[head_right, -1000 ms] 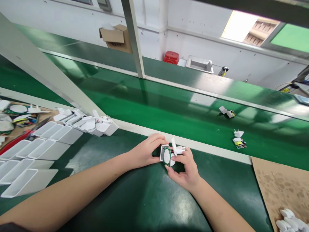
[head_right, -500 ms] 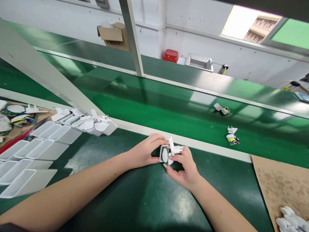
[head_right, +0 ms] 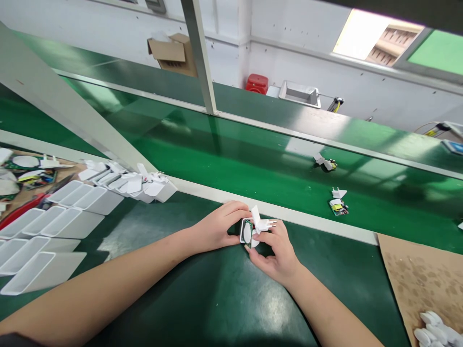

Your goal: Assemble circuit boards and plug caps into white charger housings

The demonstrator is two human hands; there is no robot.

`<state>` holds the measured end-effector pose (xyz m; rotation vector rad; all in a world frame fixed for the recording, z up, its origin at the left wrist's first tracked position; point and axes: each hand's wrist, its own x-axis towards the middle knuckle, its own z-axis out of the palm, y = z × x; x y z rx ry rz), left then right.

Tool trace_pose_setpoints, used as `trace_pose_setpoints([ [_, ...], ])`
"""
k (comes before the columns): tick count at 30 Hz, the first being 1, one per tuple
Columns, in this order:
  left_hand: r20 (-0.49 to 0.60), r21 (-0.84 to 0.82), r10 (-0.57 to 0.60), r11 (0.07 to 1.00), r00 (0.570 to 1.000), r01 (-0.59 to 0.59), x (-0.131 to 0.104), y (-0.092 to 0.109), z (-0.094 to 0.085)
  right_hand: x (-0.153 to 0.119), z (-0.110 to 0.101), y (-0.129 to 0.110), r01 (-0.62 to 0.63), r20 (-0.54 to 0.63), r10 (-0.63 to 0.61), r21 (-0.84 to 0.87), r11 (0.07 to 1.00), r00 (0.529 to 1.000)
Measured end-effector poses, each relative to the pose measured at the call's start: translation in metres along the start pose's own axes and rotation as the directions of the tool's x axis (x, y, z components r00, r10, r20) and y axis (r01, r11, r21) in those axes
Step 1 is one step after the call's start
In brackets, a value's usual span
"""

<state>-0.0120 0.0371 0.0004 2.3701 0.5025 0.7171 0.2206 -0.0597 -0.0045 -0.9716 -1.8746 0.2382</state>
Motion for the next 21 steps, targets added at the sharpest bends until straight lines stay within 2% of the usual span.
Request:
trace_pose_setpoints([
  [8, 0.005, -0.012, 0.03, 0.999, 1.0, -0.029, 0.0017, 0.002, -0.0009, 0.0012, 0.0002, -0.0008, -0.01, -0.002, 0.01, -0.015, 1.0, 1.0],
  [21, -0.007, 0.072, 0.047, 0.996, 0.999, -0.046, -0.0011, 0.0023, 0.0011, -0.0012, 0.0003, 0.0007, 0.034, 0.016, -0.033, -0.056, 0.998, 0.999],
])
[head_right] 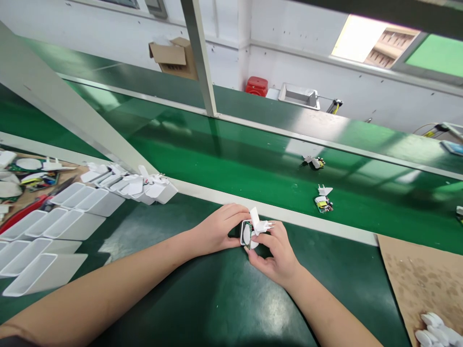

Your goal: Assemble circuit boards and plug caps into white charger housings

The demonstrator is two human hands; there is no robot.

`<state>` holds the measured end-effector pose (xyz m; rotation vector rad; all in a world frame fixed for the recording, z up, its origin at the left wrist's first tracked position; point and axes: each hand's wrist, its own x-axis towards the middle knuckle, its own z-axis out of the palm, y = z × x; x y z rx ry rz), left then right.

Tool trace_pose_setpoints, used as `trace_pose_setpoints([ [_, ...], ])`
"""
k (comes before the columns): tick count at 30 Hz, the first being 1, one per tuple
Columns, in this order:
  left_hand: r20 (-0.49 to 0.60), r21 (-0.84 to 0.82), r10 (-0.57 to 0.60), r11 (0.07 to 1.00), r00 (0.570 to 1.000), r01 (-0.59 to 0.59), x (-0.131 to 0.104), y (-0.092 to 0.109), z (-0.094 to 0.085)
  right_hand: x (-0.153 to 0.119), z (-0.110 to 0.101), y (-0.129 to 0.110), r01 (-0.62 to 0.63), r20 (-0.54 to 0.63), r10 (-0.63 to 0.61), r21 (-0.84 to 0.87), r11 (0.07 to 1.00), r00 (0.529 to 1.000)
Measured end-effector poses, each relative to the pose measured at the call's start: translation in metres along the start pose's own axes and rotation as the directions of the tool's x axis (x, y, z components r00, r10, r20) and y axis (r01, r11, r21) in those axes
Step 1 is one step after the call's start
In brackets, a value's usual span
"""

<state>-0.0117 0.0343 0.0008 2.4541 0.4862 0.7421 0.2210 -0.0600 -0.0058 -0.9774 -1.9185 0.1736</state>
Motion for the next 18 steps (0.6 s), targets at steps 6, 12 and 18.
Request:
trace_pose_setpoints([
  [6, -0.005, 0.031, 0.017, 0.999, 1.0, -0.017, 0.0002, 0.0035, -0.0011, 0.0037, -0.0001, -0.0038, 0.028, -0.01, -0.028, -0.029, 0.999, 1.0],
  [12, -0.002, 0.059, 0.007, 0.998, 1.0, -0.007, -0.0005, 0.0034, 0.0005, 0.0067, -0.0003, -0.0063, 0.052, -0.017, -0.053, -0.054, 0.997, 0.998],
  [18, -0.002, 0.06, 0.019, 0.998, 1.0, -0.019, -0.0002, 0.003, 0.0002, 0.0069, -0.0008, -0.006, 0.046, -0.021, -0.047, -0.048, 0.998, 0.999],
])
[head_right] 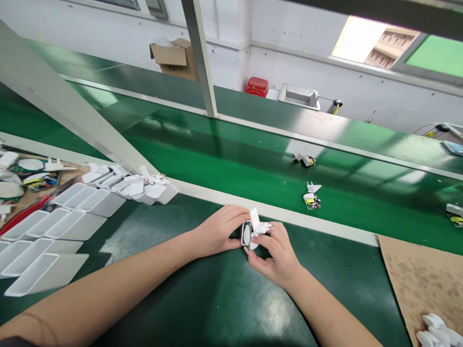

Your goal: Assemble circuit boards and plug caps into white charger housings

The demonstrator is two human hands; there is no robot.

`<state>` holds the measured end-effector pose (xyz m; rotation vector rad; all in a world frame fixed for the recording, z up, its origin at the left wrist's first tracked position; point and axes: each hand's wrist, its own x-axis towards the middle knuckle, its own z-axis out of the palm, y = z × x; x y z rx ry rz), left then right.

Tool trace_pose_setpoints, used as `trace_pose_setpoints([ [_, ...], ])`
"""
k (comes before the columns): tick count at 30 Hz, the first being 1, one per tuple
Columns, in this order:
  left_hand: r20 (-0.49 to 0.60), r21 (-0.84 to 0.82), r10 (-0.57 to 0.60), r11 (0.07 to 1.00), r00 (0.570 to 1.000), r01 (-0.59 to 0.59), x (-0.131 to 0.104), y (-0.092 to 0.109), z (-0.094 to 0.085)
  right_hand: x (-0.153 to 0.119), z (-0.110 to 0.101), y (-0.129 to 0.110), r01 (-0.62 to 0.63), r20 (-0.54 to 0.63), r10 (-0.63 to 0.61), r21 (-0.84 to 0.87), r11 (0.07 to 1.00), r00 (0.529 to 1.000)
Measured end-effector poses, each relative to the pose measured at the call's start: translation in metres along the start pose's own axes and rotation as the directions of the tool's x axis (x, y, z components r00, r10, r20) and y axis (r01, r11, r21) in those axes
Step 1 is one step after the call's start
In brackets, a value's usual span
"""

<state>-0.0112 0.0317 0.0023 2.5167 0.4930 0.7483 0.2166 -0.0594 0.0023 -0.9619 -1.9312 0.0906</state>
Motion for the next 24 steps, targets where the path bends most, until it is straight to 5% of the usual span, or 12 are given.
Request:
trace_pose_setpoints([
  [24, -0.02, 0.08, 0.03, 0.996, 0.999, -0.028, 0.0003, 0.0044, -0.0015, -0.0018, 0.0005, 0.0016, 0.031, 0.039, -0.031, -0.007, 0.999, 0.999],
])
